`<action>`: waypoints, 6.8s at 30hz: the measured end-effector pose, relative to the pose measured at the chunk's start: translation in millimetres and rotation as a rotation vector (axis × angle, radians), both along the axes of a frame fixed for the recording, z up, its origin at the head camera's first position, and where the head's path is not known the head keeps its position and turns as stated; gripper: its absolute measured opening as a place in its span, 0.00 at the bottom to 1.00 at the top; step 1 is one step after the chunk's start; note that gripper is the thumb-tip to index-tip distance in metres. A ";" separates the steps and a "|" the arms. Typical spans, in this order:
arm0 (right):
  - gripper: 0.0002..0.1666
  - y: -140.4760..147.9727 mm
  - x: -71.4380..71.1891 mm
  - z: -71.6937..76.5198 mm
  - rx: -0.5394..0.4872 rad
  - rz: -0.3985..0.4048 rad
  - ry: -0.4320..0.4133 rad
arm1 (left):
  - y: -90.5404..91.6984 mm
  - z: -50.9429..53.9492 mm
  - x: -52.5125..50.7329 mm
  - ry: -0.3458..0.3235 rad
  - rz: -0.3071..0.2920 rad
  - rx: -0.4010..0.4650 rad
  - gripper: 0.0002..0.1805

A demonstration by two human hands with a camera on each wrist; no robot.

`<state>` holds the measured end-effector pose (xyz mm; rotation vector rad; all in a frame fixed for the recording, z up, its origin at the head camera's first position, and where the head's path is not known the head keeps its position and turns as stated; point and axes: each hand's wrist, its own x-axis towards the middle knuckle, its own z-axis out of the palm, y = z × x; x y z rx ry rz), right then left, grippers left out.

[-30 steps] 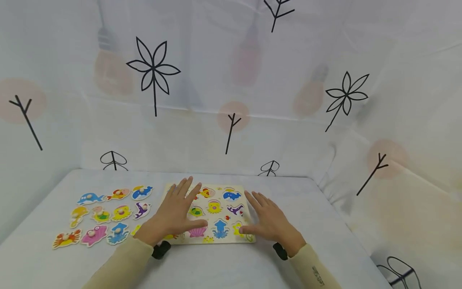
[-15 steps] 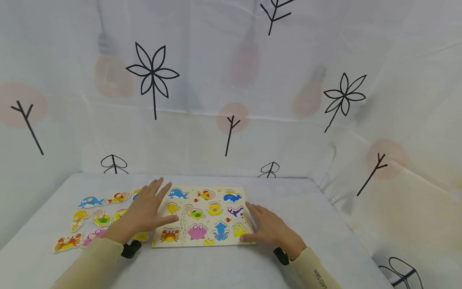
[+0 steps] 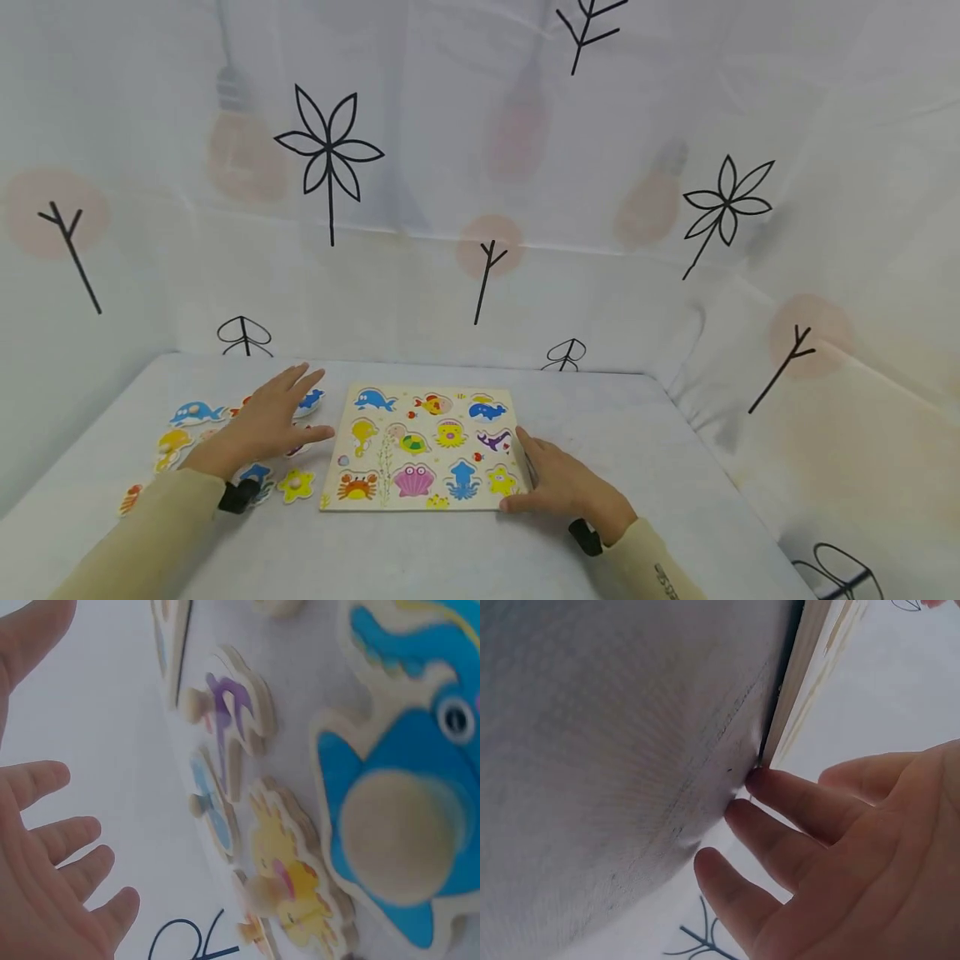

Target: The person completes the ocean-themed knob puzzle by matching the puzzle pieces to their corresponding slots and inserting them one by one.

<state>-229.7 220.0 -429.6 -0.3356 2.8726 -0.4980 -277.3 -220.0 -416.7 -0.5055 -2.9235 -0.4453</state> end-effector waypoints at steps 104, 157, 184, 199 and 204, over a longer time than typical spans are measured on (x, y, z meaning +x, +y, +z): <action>0.68 0.8 -13.0 -4.1 -0.130 0.033 -0.112 | 113.7 10.7 -54.7 -0.159 -0.229 0.022 0.04; 0.67 4.8 -10.2 -0.9 -0.123 0.073 -0.102 | 248.1 -1.8 -82.3 -0.237 -0.302 0.024 0.03; 0.67 5.1 -11.6 -3.2 -0.120 0.067 -0.105 | 261.9 -1.1 -80.0 -0.264 -0.278 0.042 0.04; 0.66 3.1 -12.1 -4.4 -0.097 0.076 -0.105 | 258.4 -6.0 -83.4 -0.293 -0.236 0.055 0.05; 0.67 3.3 -11.8 -4.6 -0.098 0.061 -0.105 | 259.2 -5.5 -83.7 -0.273 -0.259 0.032 0.05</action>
